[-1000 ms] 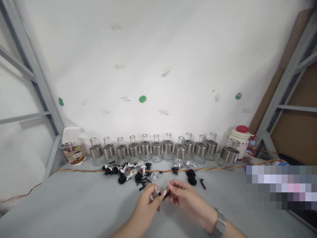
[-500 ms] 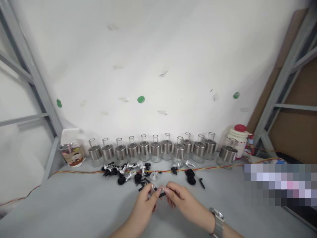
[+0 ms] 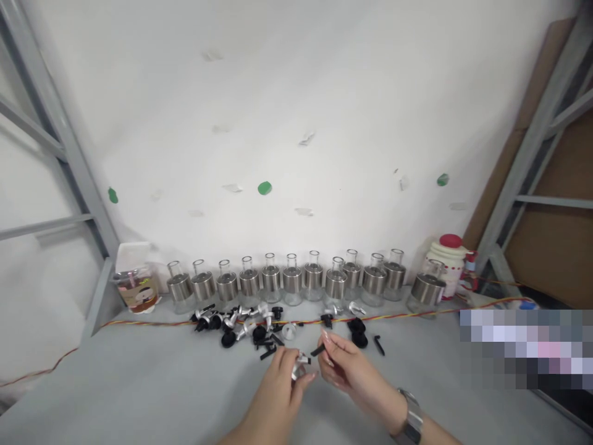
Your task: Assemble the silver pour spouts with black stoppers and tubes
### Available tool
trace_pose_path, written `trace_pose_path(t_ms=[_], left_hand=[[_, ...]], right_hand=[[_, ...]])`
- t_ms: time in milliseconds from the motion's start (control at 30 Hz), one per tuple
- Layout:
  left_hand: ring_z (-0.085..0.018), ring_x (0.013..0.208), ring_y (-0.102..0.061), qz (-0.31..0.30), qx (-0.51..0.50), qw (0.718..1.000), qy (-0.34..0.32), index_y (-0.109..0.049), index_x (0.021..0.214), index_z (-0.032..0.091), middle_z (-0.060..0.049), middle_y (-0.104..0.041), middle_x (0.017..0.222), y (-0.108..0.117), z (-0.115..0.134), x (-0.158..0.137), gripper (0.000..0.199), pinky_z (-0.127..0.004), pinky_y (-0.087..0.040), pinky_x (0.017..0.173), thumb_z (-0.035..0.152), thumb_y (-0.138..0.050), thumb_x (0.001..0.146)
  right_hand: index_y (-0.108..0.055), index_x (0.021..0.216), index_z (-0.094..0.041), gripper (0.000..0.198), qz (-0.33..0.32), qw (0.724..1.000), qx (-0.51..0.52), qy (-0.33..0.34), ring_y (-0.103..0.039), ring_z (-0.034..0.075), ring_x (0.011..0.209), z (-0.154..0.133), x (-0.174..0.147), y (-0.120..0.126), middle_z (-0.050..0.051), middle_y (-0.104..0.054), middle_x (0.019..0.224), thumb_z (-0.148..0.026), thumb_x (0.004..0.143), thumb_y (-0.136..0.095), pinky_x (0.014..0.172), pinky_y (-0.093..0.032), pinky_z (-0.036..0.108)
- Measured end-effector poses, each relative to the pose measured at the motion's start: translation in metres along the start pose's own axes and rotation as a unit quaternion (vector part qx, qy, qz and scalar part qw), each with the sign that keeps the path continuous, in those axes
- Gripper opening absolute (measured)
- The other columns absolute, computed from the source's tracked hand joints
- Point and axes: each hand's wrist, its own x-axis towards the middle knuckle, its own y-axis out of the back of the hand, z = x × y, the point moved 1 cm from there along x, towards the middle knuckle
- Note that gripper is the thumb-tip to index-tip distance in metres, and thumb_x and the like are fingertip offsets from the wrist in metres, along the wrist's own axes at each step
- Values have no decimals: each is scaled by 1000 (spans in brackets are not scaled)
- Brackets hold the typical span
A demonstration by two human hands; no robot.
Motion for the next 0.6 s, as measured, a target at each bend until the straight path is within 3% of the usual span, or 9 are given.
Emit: trace_pose_path(t_ms=[100, 333, 433, 600], left_hand=[[-22, 88, -51, -19, 36, 999, -18, -46, 105, 13, -12, -45, 101, -1, 4, -3, 26, -37, -41, 79, 19, -40, 80], [-19, 94, -50, -40, 20, 994, -95, -32, 123, 13, -13, -42, 104, 4, 21, -10, 38, -35, -41, 86, 21, -29, 86], [-18, 92, -51, -45, 20, 994, -94, -29, 128, 14, -12, -42, 104, 3, 18, -10, 41, -34, -42, 86, 23, -27, 87], [-18, 91, -51, -20, 27, 994, -107, -25, 131, 17, -11, -43, 102, 0, 7, -9, 44, -35, -41, 86, 24, -28, 88]], right_hand=[[-35, 61, -20, 43, -2, 999, -52, 1, -21, 6, 40, 4, -5, -7, -9, -28, 47, -60, 73, -45, 38, -17, 19], [-35, 65, -20, 34, 11, 975, -205, 81, -28, 9, 52, 5, -12, -9, -6, -28, 58, -48, 86, -31, 49, -28, 21], [-33, 66, -21, 32, 26, 951, -287, 108, -31, 10, 55, 2, -14, -8, -5, -32, 59, -42, 89, -28, 52, -30, 22], [-31, 64, -21, 31, 36, 888, -423, 174, -37, 13, 60, -2, -17, -4, -4, -38, 61, -36, 91, -27, 58, -31, 23]])
